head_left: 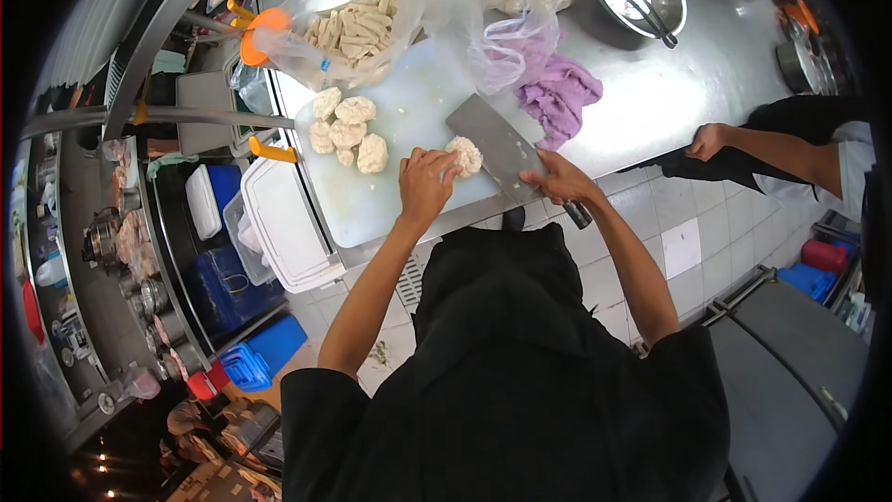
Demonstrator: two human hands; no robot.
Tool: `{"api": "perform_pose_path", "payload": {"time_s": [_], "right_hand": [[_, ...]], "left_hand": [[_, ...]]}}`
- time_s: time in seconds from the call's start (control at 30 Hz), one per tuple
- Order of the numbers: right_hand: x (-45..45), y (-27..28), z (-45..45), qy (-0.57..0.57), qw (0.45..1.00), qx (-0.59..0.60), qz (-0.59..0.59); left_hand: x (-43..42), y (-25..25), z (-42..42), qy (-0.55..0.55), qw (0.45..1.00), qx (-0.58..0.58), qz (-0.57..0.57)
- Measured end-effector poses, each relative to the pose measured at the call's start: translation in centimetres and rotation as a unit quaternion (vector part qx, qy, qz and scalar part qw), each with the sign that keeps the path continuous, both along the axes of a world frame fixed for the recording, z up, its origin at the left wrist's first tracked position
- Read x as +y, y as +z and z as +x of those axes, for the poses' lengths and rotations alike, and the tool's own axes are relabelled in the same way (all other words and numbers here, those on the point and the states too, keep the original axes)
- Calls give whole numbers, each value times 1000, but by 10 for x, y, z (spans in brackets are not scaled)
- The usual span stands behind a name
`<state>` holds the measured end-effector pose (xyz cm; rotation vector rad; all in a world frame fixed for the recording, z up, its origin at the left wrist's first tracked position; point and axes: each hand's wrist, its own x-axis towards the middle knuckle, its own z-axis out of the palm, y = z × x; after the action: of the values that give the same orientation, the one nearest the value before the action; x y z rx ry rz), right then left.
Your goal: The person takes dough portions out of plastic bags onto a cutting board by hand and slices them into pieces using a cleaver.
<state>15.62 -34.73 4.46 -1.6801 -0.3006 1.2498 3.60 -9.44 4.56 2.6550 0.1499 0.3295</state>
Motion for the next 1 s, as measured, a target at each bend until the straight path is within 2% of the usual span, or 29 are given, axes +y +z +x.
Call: {"api": "perform_pose_path", "payload": {"time_s": [0.17,0.33,0.47,0.53,0.57,0.63,0.67,0.73,0.8,0.87,1.0], "right_hand": [[17,7,-7,9,1000,-10,-28],[34,6,-23,-38,998,-56,-10],[48,-16,-35,-44,992,-118,-5],[53,-48,-43,-79,945,-312,52],[56,-46,-45,-80,945,-313,52],[66,-44,-55,-98,898,-425,58],[76,-39,-61,-98,898,-425,57],[102,-19,-75,-120,950,-274,-91],[114,-2,-78,-102,946,-288,-112],[118,1,-85,-92,951,-281,-93],[125,1,-94,-69,928,-362,-56]], "left_hand": [[1,-4,0,0,1000,-5,-3],[4,-3,2,-9,1000,-16,-14],[8,-3,2,-22,1000,-7,-20],[11,-5,3,-31,999,-10,-25],[13,-6,3,-39,999,-11,-31],[16,-8,2,-44,998,-12,-38],[18,-9,2,-48,998,-13,-45],[25,-9,-1,-49,997,-7,-52],[32,-14,-3,-48,997,-8,-58],[38,-14,-5,-51,986,-7,-156],[30,-6,-15,-24,992,-24,-124]]}}
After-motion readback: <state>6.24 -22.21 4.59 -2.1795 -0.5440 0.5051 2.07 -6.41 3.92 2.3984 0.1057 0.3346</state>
